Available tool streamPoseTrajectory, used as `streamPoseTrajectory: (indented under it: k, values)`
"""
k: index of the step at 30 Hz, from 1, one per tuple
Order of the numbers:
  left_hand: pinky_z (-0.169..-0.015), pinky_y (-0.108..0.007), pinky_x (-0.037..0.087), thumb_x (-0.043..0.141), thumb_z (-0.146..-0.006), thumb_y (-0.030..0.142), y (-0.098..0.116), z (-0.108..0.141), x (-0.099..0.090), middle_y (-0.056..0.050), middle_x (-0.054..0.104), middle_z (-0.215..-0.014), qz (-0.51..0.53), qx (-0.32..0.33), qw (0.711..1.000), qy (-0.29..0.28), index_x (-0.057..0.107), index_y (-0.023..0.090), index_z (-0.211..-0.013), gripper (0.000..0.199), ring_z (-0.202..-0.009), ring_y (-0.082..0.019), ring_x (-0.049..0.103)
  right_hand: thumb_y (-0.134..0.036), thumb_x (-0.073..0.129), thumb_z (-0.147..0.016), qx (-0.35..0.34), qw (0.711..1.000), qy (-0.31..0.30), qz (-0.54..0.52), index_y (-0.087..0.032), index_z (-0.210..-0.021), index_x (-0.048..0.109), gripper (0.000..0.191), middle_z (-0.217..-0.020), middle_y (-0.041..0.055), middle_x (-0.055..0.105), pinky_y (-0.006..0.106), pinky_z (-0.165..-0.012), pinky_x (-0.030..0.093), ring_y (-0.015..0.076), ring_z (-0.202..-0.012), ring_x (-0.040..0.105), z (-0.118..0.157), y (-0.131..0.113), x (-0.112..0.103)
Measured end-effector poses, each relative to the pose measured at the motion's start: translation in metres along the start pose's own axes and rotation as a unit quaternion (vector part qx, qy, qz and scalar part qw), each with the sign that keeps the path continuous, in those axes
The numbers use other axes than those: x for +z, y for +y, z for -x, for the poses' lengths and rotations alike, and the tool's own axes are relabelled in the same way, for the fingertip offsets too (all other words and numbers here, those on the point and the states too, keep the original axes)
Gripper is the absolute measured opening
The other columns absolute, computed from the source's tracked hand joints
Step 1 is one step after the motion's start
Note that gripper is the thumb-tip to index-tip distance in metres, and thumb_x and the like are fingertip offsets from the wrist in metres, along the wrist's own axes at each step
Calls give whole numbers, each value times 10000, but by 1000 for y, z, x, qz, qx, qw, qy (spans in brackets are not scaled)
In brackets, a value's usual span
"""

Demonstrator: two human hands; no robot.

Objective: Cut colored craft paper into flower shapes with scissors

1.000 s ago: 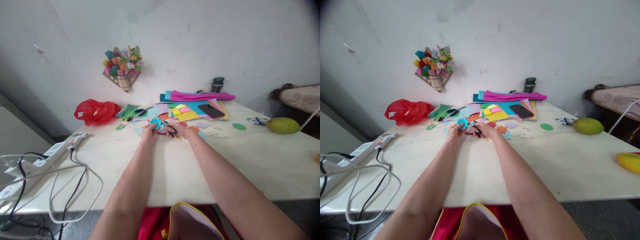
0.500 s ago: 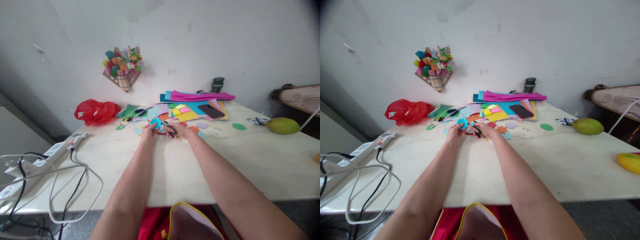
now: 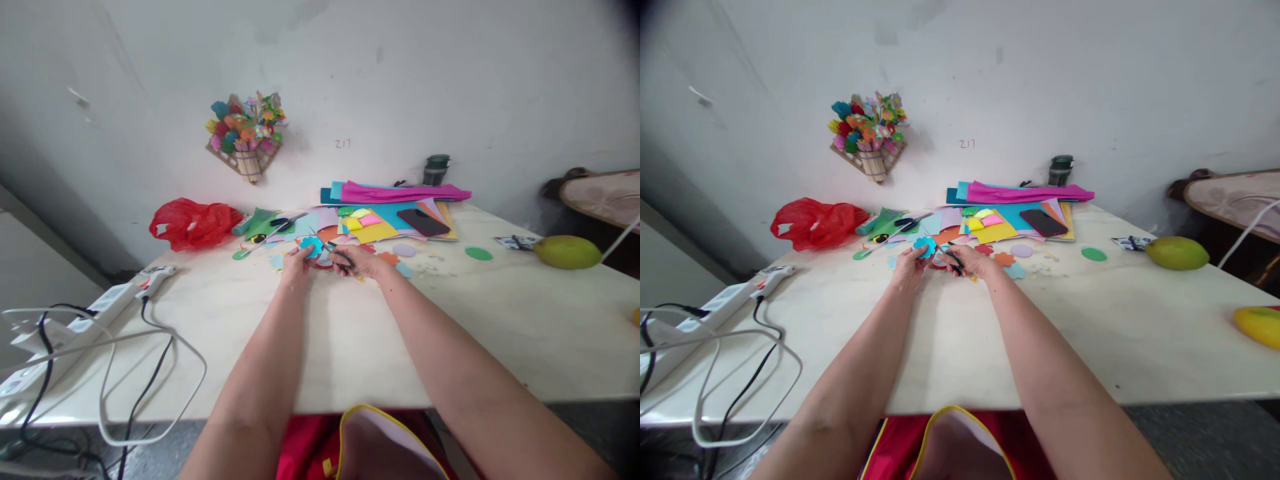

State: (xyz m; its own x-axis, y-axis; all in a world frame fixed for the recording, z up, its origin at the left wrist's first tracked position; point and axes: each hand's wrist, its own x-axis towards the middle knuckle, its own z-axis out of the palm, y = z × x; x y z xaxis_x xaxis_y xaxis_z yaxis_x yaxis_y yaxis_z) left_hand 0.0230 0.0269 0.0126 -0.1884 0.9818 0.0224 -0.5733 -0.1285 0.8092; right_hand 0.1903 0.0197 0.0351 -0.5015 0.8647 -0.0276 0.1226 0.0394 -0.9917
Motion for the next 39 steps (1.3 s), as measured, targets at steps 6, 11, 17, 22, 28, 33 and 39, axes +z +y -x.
streamPoseTrajectory:
  k: [6, 11, 17, 22, 28, 33, 39]
  values:
    - [-706, -290, 548, 796, -572, 76, 1, -2, -2, -19, 656, -628, -4, -8, 1000, -5, 641, 121, -657, 183, -606, -132, 640, -258, 568, -853, 4, 1000, -4, 0, -165, -676, 525, 204, -526, -2, 597, 163, -295, 264, 80, -389, 514, 0, 2, -2]
    - [-707, -287, 544, 793, -578, 79, 2, -1, -3, -22, 669, -647, -13, -16, 1000, -9, 641, 127, -661, 180, -605, -128, 639, -275, 591, -844, -8, 1000, -17, 11, -165, -689, 525, 201, -525, -8, 599, 160, -298, 268, 74, -393, 507, -2, 5, -5]
    - [-700, -281, 542, 794, -587, 96, 3, -2, -5, -22, 681, -665, -22, -22, 999, -14, 637, 140, -682, 188, -601, -125, 642, -295, 640, -812, -16, 999, -22, 21, -169, -712, 534, 192, -537, -15, 603, 162, -300, 262, 76, -402, 510, -3, 8, -7]
    - [-701, -282, 550, 794, -578, 90, 4, -3, -7, -22, 687, -673, -23, -25, 999, -23, 642, 139, -692, 197, -607, -125, 645, -329, 653, -803, -14, 999, -28, 25, -171, -716, 539, 214, -540, -13, 606, 166, -300, 263, 77, -400, 506, -5, 10, -9]
    - [-681, -270, 558, 782, -591, 66, 6, -2, -7, -32, 692, -667, -23, -29, 999, -23, 634, 135, -666, 180, -597, -128, 650, -331, 662, -785, -12, 999, -35, 20, -172, -721, 541, 210, -536, -17, 597, 168, -301, 257, 75, -396, 498, -6, 11, -9]
    - [-725, -319, 581, 748, -610, 54, 7, -2, -9, -41, 700, -695, -31, -42, 998, -25, 644, 141, -691, 158, -644, -158, 677, -337, 662, -783, -5, 999, -36, 21, -174, -727, 542, 209, -529, -20, 594, 167, -299, 247, 75, -392, 495, -7, 12, -10]
    - [-693, -296, 584, 712, -630, 43, 10, -3, -12, -51, 701, -694, -42, -56, 997, -29, 659, 133, -687, 118, -630, -152, 668, -350, 694, -758, -6, 999, -45, 28, -175, -720, 542, 235, -519, -25, 580, 168, -302, 246, 73, -392, 484, -5, 11, -10]
